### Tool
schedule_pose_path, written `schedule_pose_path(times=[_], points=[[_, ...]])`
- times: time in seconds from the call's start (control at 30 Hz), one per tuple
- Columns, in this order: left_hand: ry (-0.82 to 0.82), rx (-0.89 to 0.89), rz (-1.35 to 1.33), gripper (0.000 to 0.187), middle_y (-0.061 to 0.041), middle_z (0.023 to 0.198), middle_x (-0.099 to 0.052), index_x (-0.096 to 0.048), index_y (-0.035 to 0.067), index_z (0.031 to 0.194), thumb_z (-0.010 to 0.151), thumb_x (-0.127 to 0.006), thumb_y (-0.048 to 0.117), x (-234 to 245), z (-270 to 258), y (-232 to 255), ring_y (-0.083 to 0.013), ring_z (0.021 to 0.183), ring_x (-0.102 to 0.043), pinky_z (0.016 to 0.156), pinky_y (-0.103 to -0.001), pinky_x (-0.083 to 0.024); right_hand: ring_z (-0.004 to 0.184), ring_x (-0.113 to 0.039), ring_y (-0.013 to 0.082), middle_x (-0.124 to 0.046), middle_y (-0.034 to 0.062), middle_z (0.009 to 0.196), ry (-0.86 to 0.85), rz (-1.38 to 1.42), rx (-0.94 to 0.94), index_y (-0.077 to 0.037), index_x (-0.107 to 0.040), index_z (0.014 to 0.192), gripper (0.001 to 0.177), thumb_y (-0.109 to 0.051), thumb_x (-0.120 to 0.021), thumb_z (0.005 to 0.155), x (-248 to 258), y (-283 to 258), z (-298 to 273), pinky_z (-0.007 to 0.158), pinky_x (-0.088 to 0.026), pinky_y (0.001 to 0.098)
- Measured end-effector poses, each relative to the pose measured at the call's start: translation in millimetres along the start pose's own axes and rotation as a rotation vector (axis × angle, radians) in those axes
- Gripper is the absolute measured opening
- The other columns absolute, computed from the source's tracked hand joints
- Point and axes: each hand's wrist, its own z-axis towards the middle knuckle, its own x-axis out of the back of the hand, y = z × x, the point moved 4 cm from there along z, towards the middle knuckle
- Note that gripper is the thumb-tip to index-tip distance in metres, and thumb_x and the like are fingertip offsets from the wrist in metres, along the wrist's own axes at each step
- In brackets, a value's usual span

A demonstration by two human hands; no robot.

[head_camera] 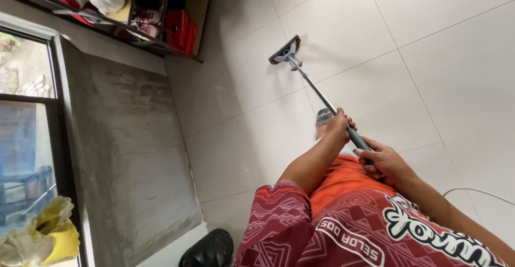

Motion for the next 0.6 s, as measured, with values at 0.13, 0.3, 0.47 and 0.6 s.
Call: schedule_pose_path(times=[0.13, 0.3, 0.47, 0.6], points=[[-0.081, -0.017, 0.049, 0.041, 0.002, 0.064, -0.045, -0.047, 0.009, 0.094, 0.11, -0.04, 0.046, 3.1, 2.0, 21.0, -0.0105, 0.044, -0.052, 0.047, -0.039, -0.055, 0.047, -0.043, 0.0175, -0.049, 0.0182, 0.076, 0.008, -0.002, -0.004, -0.008, -0.038, 0.158, 0.071, -0.005, -0.066, 0.093, -15.9, -6.8, 3.3, 0.03, -0.03, 0.0315], [-0.108, -0.026, 0.13, 0.042, 0.002, 0.065, -0.048, -0.047, 0.006, 0.096, 0.11, -0.041, 0.045, 4.2, 20.8, 55.5, -0.011, 0.043, -0.054, 0.046, -0.04, -0.054, 0.044, -0.042, 0.0196, -0.048, 0.0174, 0.075, 0.013, -0.031, -0.016, -0.012, -0.037, 0.159, 0.071, -0.007, -0.065, 0.094, -43.7, -24.8, 27.5, 0.028, -0.029, 0.0326], [-0.092, -0.042, 0.15, 0.043, -0.002, 0.064, -0.049, -0.049, 0.002, 0.095, 0.109, -0.043, 0.043, 7.9, 46.9, 107.3, -0.0129, 0.043, -0.055, 0.044, -0.041, -0.055, 0.044, -0.042, 0.0191, -0.048, 0.0177, 0.075, 0.022, -0.055, -0.022, -0.012, -0.034, 0.16, 0.073, -0.009, -0.067, 0.095, -83.9, -43.1, 66.3, 0.029, -0.029, 0.0335], [-0.087, -0.066, 0.158, 0.045, -0.004, 0.064, -0.048, -0.051, 0.0, 0.094, 0.109, -0.044, 0.041, 8.4, 81.8, 151.9, -0.0149, 0.042, -0.053, 0.043, -0.042, -0.053, 0.042, -0.041, 0.02, -0.048, 0.0176, 0.074, 0.033, -0.093, -0.004, -0.01, -0.031, 0.161, 0.075, -0.008, -0.067, 0.096, -125.7, -66.2, 101.0, 0.029, -0.029, 0.0344]])
